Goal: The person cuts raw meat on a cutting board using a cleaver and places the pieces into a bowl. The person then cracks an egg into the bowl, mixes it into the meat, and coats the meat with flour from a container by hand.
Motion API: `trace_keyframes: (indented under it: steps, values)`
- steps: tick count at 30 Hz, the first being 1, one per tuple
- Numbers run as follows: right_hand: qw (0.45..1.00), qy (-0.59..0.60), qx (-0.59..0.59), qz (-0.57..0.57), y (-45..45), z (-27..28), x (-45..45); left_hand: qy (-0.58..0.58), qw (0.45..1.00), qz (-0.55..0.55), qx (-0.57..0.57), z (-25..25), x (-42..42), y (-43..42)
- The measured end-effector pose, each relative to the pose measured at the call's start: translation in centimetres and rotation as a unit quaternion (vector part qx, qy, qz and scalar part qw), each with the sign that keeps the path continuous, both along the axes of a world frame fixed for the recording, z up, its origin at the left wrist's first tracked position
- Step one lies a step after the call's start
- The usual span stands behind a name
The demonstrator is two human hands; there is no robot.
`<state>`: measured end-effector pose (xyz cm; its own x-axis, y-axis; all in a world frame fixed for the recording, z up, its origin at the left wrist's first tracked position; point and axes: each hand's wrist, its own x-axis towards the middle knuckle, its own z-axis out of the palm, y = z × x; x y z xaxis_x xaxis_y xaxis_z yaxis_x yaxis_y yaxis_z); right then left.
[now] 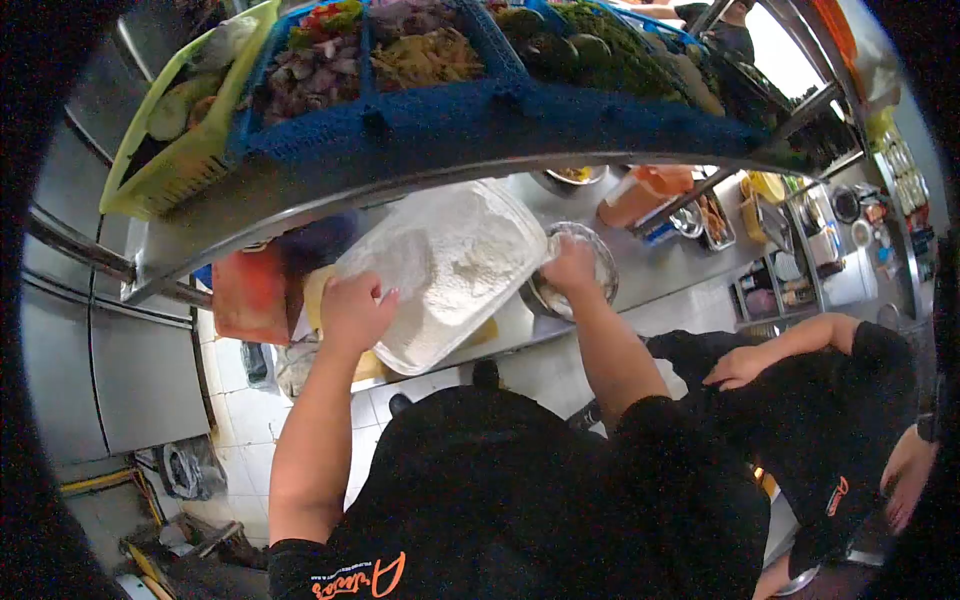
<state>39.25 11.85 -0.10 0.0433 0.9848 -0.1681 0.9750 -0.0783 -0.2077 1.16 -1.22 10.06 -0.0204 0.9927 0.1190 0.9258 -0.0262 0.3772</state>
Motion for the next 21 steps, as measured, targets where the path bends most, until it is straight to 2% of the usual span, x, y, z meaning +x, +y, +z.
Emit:
trace_keyframes:
  steps: [2,3,5,8,10,14,16,17,19,20,21]
  values:
    - [0.999,0.035,0.017,-0.013,1.3,-0.1,1.6,-0.002,1.0,0.001,-0.013,0.4,0.2,0.0]
    - [0.995,0.022,-0.068,0.076,2.5,0.1,3.7,-0.002,1.0,0.009,-0.023,0.5,0.2,-0.2]
    - [0.974,0.008,-0.152,0.167,3.0,1.3,5.6,-0.011,0.999,0.011,-0.042,0.6,0.1,0.0]
    - [0.968,0.184,-0.172,0.014,1.4,4.3,7.1,-0.007,1.0,0.01,-0.021,0.1,0.0,-0.1]
    - [0.933,0.297,-0.179,-0.095,0.4,5.6,7.9,-0.014,1.0,0.003,-0.021,0.3,0.0,0.0]
    - [0.963,0.221,-0.141,-0.056,-0.6,5.4,8.0,-0.006,1.0,0.0,-0.023,0.3,0.1,0.0]
    - [0.985,0.155,-0.02,-0.079,-1.7,5.5,6.1,-0.001,1.0,-0.002,-0.016,0.1,0.0,0.1]
    - [0.984,0.157,-0.02,-0.08,-2.1,4.7,5.2,0.0,1.0,-0.003,-0.016,0.2,0.0,0.2]
    - [0.997,0.054,-0.06,-0.002,-2.8,2.5,2.9,0.004,1.0,-0.004,-0.009,0.2,0.1,0.2]
    - [0.997,0.055,-0.062,-0.005,-3.1,0.8,1.5,0.004,1.0,-0.006,-0.011,0.2,0.1,0.2]
    - [1.0,-0.015,0.009,-0.014,-3.3,-1.2,0.2,0.001,1.0,-0.002,0.0,0.2,0.1,0.1]
